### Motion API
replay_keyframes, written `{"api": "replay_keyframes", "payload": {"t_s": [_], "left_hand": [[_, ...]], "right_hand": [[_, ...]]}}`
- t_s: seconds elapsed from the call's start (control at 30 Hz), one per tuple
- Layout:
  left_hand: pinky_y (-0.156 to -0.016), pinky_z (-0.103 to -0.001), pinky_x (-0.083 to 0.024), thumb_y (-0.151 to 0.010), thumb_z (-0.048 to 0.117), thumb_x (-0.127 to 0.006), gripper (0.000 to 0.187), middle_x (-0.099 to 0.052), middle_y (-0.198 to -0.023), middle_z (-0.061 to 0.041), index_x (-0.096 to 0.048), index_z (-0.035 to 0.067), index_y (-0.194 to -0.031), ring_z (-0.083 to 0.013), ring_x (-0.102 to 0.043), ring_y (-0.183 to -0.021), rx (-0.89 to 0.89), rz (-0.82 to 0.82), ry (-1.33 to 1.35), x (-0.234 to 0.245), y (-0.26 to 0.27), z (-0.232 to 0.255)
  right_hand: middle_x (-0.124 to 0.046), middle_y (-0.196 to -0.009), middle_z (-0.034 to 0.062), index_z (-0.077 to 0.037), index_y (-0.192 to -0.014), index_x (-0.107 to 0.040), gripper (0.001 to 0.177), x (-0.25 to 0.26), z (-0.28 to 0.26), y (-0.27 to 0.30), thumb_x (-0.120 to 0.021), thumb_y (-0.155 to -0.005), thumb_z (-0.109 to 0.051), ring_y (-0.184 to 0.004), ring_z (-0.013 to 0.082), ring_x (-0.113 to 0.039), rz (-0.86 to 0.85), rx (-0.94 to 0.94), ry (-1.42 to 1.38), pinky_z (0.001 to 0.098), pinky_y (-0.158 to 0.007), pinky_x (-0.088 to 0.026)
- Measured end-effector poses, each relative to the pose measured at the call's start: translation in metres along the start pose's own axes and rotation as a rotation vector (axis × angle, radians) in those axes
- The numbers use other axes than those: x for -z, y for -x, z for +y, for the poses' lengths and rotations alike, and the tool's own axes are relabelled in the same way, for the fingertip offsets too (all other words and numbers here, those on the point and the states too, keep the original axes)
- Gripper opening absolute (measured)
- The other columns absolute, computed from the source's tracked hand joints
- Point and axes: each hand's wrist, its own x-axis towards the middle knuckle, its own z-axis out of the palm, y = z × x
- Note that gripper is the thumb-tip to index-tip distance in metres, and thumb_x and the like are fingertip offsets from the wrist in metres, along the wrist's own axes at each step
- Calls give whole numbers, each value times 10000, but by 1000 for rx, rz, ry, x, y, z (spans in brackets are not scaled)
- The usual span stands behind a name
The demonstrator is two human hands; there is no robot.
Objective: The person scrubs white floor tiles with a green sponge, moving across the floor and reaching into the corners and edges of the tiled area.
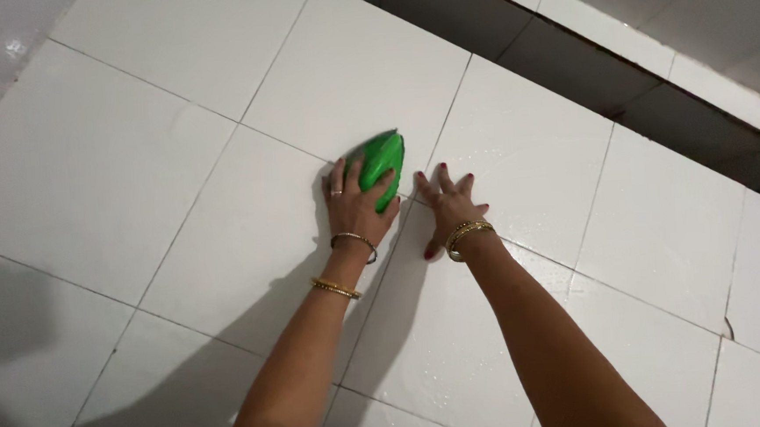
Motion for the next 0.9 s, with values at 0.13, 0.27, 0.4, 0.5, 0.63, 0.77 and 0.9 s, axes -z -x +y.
{"api": "replay_keyframes", "payload": {"t_s": [0.13,0.27,0.4,0.5,0.63,0.77,0.9], "left_hand": [[-1216,-601,-262,-775,434,-775,490,-475,-1519,-141,-730,339,-1254,-396,-368,-1436,-6,-1,-3,12,-3,-51],[-1135,-643,-251,-827,411,-818,508,-446,-1527,-197,-729,282,-1309,-459,-350,-1408,158,183,-163,65,-2,-145],[-1124,-645,-251,-834,411,-824,475,-423,-1576,-195,-732,248,-1271,-492,-297,-1406,338,249,-228,95,16,-174],[-1102,-634,-275,-796,398,-820,549,-422,-1542,-231,-722,234,-1311,-494,-314,-1390,240,228,-172,85,39,-143],[-1148,-640,-249,-760,422,-806,546,-457,-1490,-222,-711,277,-1278,-465,-331,-1403,18,71,-51,48,81,-54],[-1179,-637,-226,-790,452,-792,462,-462,-1507,-194,-707,319,-1224,-448,-331,-1411,-150,-85,-16,38,92,-26],[-1111,-647,-291,-751,446,-797,628,-447,-1482,-213,-691,274,-1345,-459,-360,-1372,34,111,-74,61,44,-104]], "right_hand": [[16,-1697,124,-363,-1618,-43,1589,-9,6,-10,-1069,-406,-372,-1478,582,-59,40,54,60,707,-1068,-382],[39,-1717,24,-426,-1607,-44,1547,-5,1,-5,-1054,-437,-353,-1533,490,-26,-3,-18,30,758,-1055,-362],[33,-1719,31,-411,-1614,-38,1546,1,-1,2,-1049,-446,-358,-1529,502,-48,3,-16,46,748,-1043,-395],[38,-1715,44,-405,-1614,-31,1555,3,-4,3,-1052,-443,-374,-1525,508,-44,5,-23,50,747,-1036,-405],[19,-1718,40,-415,-1609,-62,1550,-2,-4,1,-1055,-421,-350,-1531,492,-53,37,-20,31,751,-1034,-406],[-27,-1713,55,-405,-1613,-84,1548,-11,0,-7,-1061,-414,-338,-1515,517,-95,46,-2,75,719,-1029,-436],[-35,-1712,71,-418,-1606,-106,1538,-20,3,-11,-1059,-402,-326,-1503,539,-133,40,39,113,662,-1013,-501]]}}
